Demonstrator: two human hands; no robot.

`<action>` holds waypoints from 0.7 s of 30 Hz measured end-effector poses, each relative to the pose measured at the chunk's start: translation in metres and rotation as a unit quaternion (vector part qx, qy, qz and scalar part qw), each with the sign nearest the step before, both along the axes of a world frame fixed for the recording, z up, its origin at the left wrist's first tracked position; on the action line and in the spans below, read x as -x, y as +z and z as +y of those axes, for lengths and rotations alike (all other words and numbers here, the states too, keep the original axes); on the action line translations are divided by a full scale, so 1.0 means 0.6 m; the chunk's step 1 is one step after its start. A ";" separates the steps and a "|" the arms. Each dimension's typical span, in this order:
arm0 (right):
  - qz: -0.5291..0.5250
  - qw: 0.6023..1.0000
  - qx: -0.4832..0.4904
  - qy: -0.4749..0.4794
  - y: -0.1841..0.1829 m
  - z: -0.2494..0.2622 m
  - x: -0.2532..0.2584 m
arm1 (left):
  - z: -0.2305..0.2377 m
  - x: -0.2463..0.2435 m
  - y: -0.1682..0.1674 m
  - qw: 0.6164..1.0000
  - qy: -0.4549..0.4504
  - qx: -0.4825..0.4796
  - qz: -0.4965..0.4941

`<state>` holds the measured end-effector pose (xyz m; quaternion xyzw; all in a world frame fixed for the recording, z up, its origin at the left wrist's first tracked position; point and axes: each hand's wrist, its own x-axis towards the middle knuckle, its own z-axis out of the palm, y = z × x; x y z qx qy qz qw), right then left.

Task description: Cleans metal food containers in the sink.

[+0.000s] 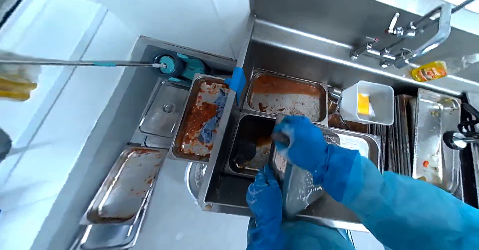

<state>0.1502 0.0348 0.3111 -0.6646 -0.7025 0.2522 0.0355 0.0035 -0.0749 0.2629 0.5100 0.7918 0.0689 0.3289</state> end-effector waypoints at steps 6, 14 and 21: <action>-0.049 0.996 -0.057 0.049 -0.024 0.002 -0.015 | -0.005 0.024 -0.009 0.979 0.083 0.049 -0.182; 0.030 0.973 -0.079 0.215 -0.038 -0.195 0.054 | -0.050 0.031 -0.033 0.889 0.203 0.057 -0.405; 0.103 0.972 0.137 -0.163 -0.127 -0.007 -0.099 | -0.050 0.031 -0.036 0.994 0.082 0.072 0.018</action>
